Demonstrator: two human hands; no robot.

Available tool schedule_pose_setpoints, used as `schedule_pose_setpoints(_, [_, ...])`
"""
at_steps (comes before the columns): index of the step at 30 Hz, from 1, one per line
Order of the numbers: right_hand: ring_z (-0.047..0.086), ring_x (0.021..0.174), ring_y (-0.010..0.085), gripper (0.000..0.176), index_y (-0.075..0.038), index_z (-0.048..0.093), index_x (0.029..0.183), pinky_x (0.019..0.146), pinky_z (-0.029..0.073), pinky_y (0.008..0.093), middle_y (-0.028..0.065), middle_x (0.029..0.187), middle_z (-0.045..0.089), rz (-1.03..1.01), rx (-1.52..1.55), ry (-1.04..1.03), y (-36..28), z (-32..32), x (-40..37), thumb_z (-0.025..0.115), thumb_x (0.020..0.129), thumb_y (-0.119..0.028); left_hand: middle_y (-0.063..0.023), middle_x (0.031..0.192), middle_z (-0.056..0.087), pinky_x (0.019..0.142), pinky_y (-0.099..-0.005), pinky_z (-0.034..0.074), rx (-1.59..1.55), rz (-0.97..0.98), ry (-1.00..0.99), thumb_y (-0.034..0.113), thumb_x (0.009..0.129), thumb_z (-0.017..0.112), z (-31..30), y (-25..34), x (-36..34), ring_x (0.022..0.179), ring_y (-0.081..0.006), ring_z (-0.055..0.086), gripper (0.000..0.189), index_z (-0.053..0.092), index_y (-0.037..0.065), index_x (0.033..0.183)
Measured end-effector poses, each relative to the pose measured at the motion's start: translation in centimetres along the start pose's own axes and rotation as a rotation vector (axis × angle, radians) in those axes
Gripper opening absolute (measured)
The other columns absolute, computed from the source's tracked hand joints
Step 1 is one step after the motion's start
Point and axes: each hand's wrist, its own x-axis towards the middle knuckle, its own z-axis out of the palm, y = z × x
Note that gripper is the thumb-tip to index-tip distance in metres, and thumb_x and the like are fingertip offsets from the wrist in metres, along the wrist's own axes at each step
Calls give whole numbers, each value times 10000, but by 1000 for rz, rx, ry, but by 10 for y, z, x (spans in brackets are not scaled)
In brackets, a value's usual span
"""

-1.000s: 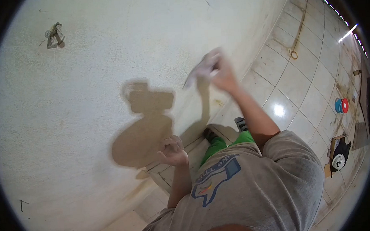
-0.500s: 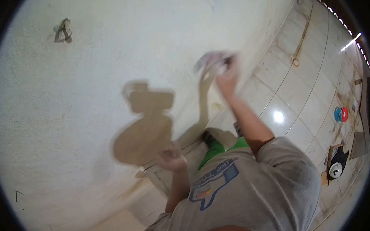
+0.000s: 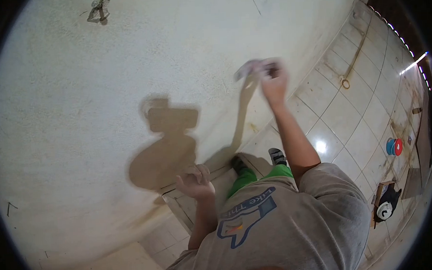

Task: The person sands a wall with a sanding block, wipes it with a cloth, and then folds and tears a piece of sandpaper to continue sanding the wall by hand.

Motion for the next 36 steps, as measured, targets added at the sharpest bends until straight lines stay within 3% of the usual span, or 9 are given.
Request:
schedule_pose_setpoints(3, [671, 717, 173, 150, -47, 651, 884, 666, 524, 341, 102, 797, 696, -125, 19, -418, -32, 39, -62, 741, 856, -163, -23, 498, 317, 485, -345, 262, -15, -65, -16, 517, 981, 369, 14, 2, 1, 449, -207, 360, 602, 550, 47, 653])
schedule_pose_setpoints(5, [635, 743, 85, 121, -43, 673, 935, 640, 504, 255, 63, 830, 701, -332, -55, -674, -31, 51, -89, 752, 858, -95, -24, 497, 310, 478, -348, 254, -5, -73, -59, 515, 976, 376, 15, 4, 0, 455, -206, 363, 595, 547, 44, 655])
schedule_pose_setpoints(8, [683, 719, 176, 109, -22, 651, 923, 659, 530, 346, 121, 826, 724, -164, -48, -375, -25, 34, -63, 702, 894, -114, -13, 476, 300, 506, -348, 281, 17, -87, -58, 524, 1014, 329, 18, 11, 2, 409, -172, 322, 611, 531, 75, 652])
schedule_pose_setpoints(12, [673, 750, 117, 109, -27, 648, 896, 653, 532, 292, 61, 846, 723, 201, 220, 141, -12, -8, 21, 714, 927, -109, -10, 472, 289, 513, -352, 274, -12, -96, 2, 523, 1008, 340, 18, 23, -1, 410, -173, 324, 600, 509, 85, 634])
schedule_pose_setpoints(16, [678, 781, 129, 23, -44, 657, 909, 660, 531, 295, 70, 857, 724, 147, 186, -130, -51, 46, -43, 674, 913, -58, -15, 470, 279, 506, -353, 265, -56, -113, -70, 508, 1005, 334, 10, 28, -5, 404, -179, 325, 603, 405, 117, 552])
schedule_pose_setpoints(20, [651, 738, 106, 116, -54, 710, 942, 669, 518, 282, 70, 849, 716, -618, 121, -631, -53, 100, -113, 736, 838, -99, -17, 471, 268, 503, -353, 262, -98, -144, -220, 488, 1005, 320, 3, 28, 0, 394, -186, 314, 604, 288, 147, 508])
schedule_pose_setpoints(25, [689, 782, 126, 142, -21, 682, 950, 703, 551, 275, 76, 895, 746, 33, 257, -207, -52, 42, -27, 768, 842, -54, -4, 469, 243, 499, -356, 262, -66, -60, -237, 491, 1002, 333, 10, 42, 4, 391, -182, 307, 594, 260, 155, 517])
schedule_pose_setpoints(30, [664, 735, 88, 111, -18, 694, 893, 629, 531, 247, 70, 869, 735, 51, 257, 127, -67, 42, -7, 781, 842, -64, -7, 498, 277, 540, -384, 271, -139, -113, -243, 474, 978, 374, -11, 40, -3, 462, -200, 319, 550, 277, 167, 533])
schedule_pose_setpoints(36, [618, 673, 80, 73, -6, 685, 906, 613, 509, 246, 80, 824, 723, -214, 75, -389, -83, 77, -102, 738, 859, -19, 0, 527, 274, 522, -338, 252, 40, -185, -196, 377, 985, 449, 13, 37, -13, 494, -161, 262, 512, 291, 146, 556])
